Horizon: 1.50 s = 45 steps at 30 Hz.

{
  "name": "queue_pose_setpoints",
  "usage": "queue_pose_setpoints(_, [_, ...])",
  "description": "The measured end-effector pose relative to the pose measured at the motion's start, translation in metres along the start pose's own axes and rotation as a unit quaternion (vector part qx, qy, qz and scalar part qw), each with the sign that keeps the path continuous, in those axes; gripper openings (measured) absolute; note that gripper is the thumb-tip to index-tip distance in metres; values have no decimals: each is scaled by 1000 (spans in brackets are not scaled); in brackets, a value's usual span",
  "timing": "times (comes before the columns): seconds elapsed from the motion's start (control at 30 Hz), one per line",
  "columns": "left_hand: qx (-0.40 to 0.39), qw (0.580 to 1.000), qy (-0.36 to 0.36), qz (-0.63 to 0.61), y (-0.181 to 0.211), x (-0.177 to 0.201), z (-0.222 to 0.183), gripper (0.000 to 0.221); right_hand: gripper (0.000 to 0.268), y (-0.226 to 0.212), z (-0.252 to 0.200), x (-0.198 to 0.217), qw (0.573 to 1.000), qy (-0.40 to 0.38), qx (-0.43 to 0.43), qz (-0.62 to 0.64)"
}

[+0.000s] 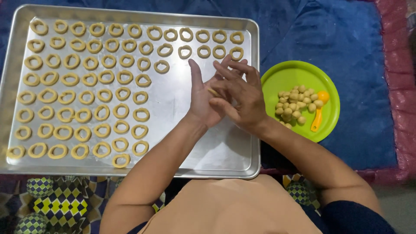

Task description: Rolling small dough balls into thin cylinders and joining the ends to form rings on a baking tray.

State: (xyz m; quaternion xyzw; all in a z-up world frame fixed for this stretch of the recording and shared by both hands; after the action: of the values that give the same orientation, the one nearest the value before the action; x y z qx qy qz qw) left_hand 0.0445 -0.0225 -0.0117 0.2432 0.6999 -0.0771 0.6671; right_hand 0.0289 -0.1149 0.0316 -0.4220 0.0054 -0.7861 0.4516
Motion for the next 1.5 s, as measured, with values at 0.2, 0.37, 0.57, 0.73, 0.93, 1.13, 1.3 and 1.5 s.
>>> queue_pose_setpoints(0.2, [-161, 972, 41, 164, 38, -13, 2, 73, 11, 14, 39, -3, 975, 46, -147, 161])
queue_pose_setpoints(0.37, [-219, 914, 97, 327, 76, -18, -4, 21, 23, 32, 57, -37, 887, 53, -246, 388])
queue_pose_setpoints(0.57, [-288, 887, 107, 345, 118, 4, -1, 15, 50, 19, 56, -71, 796, -122, -378, 457])
queue_pose_setpoints(0.73, [-326, 784, 174, 498, 143, 26, -13, 13, 29, 40, 41, -98, 812, -213, -380, 388])
queue_pose_setpoints(0.93, [-267, 430, 234, 830, 153, 36, -14, 14, 19, 43, 52, -113, 935, -303, -182, 10])
queue_pose_setpoints(1.13, [-223, 315, 221, 896, 147, 36, 0, 11, 21, 36, 75, -118, 932, -314, -109, -148])
queue_pose_setpoints(1.3, [-241, 294, 218, 899, 151, 47, 11, 16, 7, 53, 80, -96, 946, -246, -138, -158])
queue_pose_setpoints(1.5, [-267, 283, 228, 893, 145, 40, 7, 9, 33, 57, 73, -125, 913, -266, -209, -227])
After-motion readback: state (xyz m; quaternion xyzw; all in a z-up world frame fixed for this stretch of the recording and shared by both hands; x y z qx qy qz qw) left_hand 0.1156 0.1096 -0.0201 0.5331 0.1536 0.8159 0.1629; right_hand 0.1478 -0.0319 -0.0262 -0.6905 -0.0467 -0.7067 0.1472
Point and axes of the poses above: each hand's wrist, its own z-axis towards the middle knuckle, its own x-axis out of the back of the hand, y = z × x, the point moved 5 cm from there along z, towards the middle knuckle, and after that the axes turned 8 degrees about -z, right-handed, at the moved point
